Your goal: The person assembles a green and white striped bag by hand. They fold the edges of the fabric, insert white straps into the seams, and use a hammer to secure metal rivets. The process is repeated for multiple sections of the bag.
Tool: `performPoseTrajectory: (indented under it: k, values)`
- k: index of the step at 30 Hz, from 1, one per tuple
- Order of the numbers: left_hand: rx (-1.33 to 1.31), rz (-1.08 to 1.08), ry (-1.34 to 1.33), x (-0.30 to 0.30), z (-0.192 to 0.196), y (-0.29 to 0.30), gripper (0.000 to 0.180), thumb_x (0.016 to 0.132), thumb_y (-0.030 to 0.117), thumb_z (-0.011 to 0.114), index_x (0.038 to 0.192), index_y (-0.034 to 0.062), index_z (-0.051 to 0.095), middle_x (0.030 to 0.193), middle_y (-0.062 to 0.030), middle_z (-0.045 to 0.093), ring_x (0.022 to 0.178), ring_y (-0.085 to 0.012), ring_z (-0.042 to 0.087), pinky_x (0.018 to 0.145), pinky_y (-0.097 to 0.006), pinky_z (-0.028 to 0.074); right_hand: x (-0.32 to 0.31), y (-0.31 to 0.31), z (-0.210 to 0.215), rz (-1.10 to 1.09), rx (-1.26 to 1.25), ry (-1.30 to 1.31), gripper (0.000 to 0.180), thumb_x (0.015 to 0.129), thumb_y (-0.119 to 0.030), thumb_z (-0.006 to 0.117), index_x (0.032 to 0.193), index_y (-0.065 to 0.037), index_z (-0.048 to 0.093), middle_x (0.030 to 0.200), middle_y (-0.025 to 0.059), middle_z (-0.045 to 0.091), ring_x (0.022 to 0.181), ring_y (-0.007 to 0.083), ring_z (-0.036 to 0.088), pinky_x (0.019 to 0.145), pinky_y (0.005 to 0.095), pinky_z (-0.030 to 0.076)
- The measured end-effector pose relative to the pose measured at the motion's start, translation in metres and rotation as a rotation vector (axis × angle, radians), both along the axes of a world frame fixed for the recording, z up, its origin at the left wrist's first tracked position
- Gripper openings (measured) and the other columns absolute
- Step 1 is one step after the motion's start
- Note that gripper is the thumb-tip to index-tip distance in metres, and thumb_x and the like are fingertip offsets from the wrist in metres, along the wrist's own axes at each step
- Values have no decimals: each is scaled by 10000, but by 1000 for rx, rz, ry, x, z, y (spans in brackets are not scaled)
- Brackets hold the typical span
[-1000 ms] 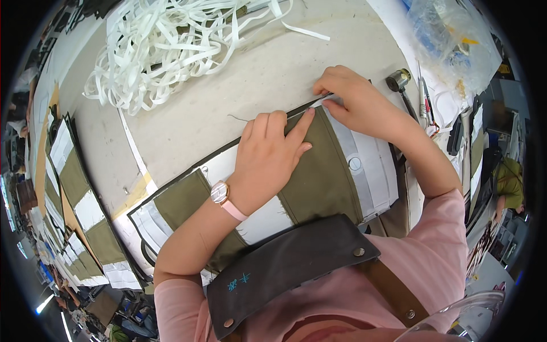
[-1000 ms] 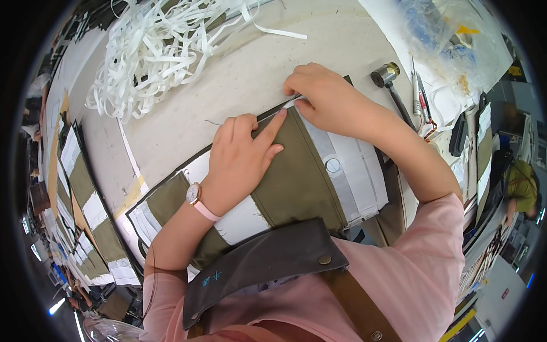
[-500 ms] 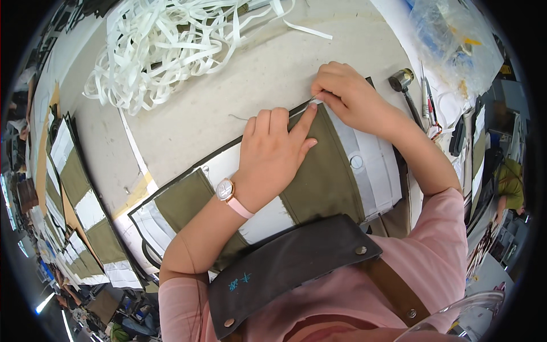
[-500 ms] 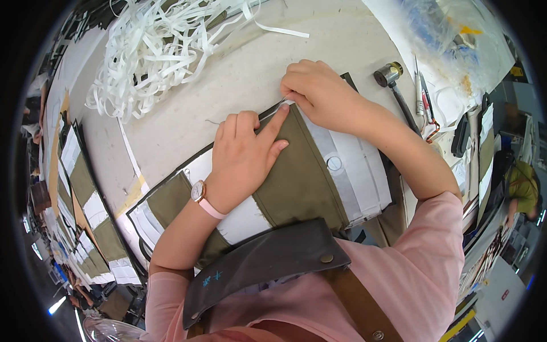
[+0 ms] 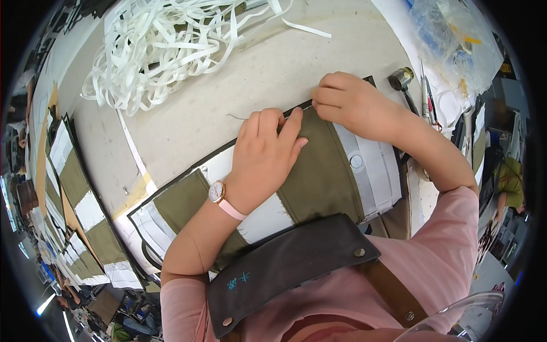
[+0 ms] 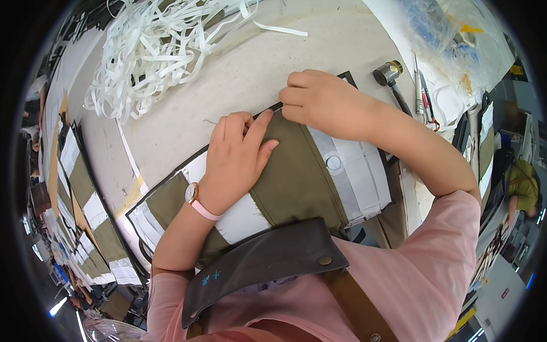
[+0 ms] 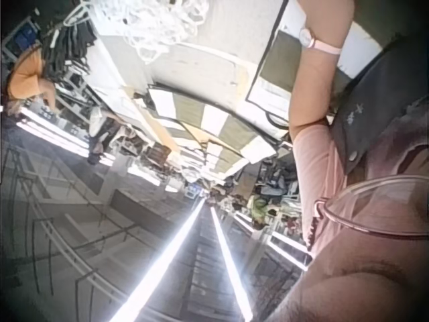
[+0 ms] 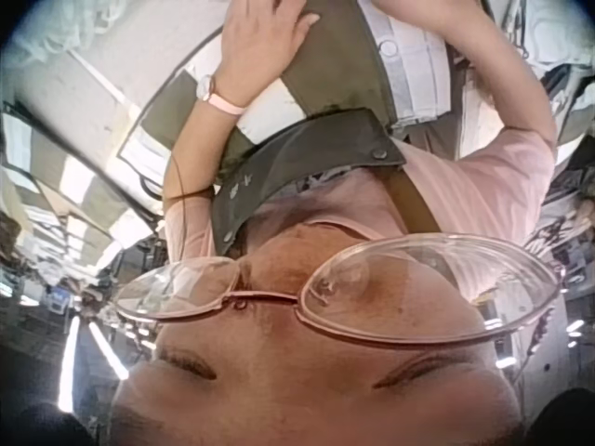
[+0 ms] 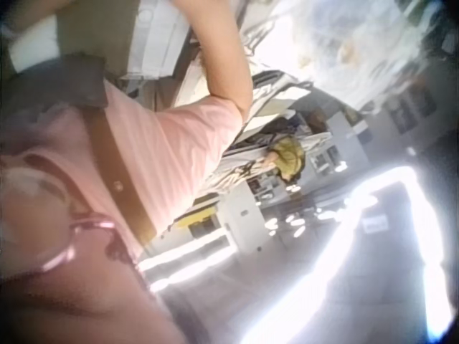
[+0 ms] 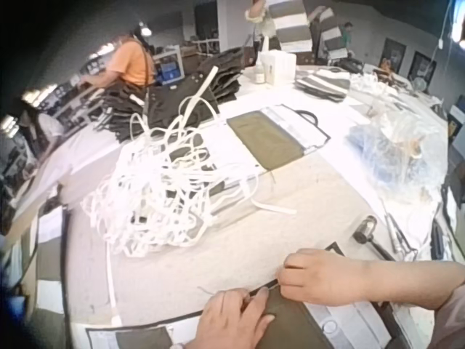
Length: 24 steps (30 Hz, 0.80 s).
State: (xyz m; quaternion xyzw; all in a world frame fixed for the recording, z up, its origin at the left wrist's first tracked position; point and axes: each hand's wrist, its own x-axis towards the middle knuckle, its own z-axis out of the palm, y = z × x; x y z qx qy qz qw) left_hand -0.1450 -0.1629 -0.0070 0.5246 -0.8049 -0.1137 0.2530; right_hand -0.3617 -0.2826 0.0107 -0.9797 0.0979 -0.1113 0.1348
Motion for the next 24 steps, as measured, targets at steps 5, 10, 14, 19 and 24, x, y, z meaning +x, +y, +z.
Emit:
performPoseTrajectory:
  k: [5,10,14,19,24]
  values:
    - [-37,3,-66,-1,-6,2,462,803,130,774,1240,57,647,1022,-96,523,887,-257,538,790,-365,477,2,2,-6,-165,57,-85,197,761,-46,671,957,-23,666,971,69,594,937,267,567,799,371,508]
    - [-49,-22,-33,0,-5,0,453,789,117,776,1224,59,664,1023,-93,526,882,-255,539,786,-362,479,-2,-1,-3,-33,-63,-69,254,783,-32,668,1025,-70,736,921,46,581,905,243,554,808,358,500]
    - [-3,-84,-29,3,-3,-2,498,803,196,770,1282,125,656,1025,-86,520,907,-256,530,795,-364,466,-7,-3,-4,22,-63,-106,224,812,-16,668,1023,-72,719,932,52,590,909,267,562,827,370,497]
    - [62,-72,-103,-4,6,-6,557,854,349,721,1391,244,618,992,-75,484,887,-256,485,800,-373,439,-7,-3,3,-328,280,-91,226,814,14,673,1029,-34,622,942,102,594,917,291,583,779,394,498]
    - [53,-59,-186,-12,11,-11,610,822,384,745,1391,213,609,931,-69,451,852,-245,460,738,-362,397,-1,-18,7,-351,484,74,134,821,52,613,939,-6,585,909,113,584,891,284,574,753,403,480]
